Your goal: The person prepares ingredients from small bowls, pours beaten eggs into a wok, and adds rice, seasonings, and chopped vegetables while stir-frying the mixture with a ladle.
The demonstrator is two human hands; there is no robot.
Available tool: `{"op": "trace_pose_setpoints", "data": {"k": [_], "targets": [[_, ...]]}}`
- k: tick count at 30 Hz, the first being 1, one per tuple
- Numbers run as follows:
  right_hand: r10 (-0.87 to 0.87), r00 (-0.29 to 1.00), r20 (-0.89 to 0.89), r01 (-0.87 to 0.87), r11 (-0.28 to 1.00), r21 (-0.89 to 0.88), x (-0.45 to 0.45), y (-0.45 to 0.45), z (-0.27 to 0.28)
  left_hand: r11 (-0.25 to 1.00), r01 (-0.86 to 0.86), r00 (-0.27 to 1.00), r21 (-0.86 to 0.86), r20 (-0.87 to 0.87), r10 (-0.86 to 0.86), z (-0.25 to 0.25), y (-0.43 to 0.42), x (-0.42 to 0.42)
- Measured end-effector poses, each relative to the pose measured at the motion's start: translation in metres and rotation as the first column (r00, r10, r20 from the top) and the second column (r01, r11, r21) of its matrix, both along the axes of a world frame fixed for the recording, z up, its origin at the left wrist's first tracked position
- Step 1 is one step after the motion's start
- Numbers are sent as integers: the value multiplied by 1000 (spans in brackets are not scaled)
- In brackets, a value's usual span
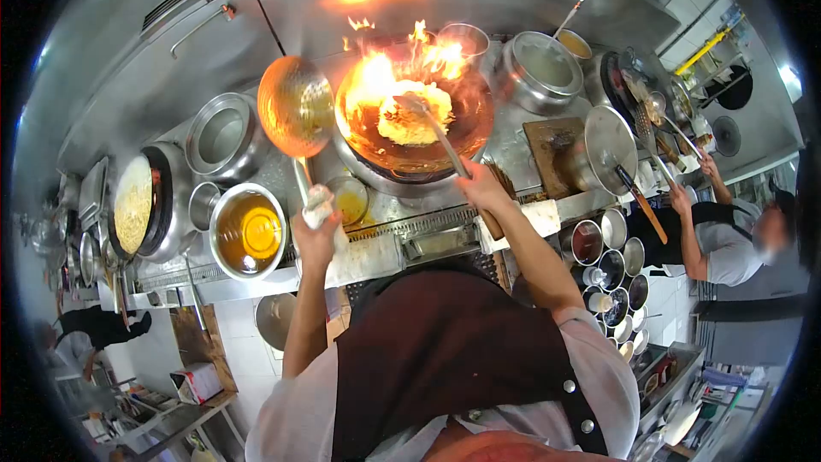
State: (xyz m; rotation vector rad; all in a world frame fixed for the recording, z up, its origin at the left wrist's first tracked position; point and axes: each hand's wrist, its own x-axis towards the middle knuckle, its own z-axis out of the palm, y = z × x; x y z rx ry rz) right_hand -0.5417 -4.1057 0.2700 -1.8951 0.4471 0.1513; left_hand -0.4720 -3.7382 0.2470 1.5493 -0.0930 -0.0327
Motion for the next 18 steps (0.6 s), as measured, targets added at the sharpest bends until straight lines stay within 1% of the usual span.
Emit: {"op": "trace_pose_setpoints", "data": {"k": [1,2,3,4,5,7,8,9,10,12,13,14,15,16,17,18], "targets": [[17,997,72,-6,990,-144,9,3,4,992,-2,1000,-125,-4,2,-5,9,-12],[-77,997,31,77,997,-4,10,8,8,999,-19,998,-45,-65,16,-10,20,-26],[-65,998,16,65,998,-1,10,13,17,999,-29,990,40,-135,34,-9,31,-44],[-132,991,23,127,978,164,10,16,23,999,-21,971,36,-239,29,-5,38,-63],[-199,980,26,181,930,320,14,17,26,999,-33,968,33,-248,40,-9,43,-75],[-170,985,-3,161,925,343,19,18,13,999,-34,891,-33,-455,15,-19,52,-97],[-133,991,-18,128,898,422,22,19,11,995,-55,885,-87,-465,9,-33,55,-104],[-95,995,-31,98,861,499,24,20,8,994,-65,885,-92,-465,15,-40,57,-107],[-86,996,-35,92,863,496,26,21,1,990,-64,851,-129,-524,-13,-47,61,-113],[-53,997,64,37,973,228,34,23,-9,982,-72,795,-177,-604,-51,-60,67,-118],[-38,997,67,23,975,223,39,22,-6,980,-86,797,-182,-602,-42,-70,69,-115],[-73,995,60,53,956,287,35,21,-3,982,-34,782,-184,-617,-89,-81,74,-116],[-113,992,52,88,933,349,29,21,-1,982,24,764,-188,-630,-139,-81,73,-117],[-79,993,82,50,949,310,26,20,-3,990,82,771,-112,-622,-134,-73,70,-115],[-80,993,84,51,951,306,27,18,-4,990,83,772,-116,-621,-137,-79,70,-113],[-38,999,21,30,948,317,27,15,-4,988,152,792,35,-602,-101,-85,69,-110]]}}
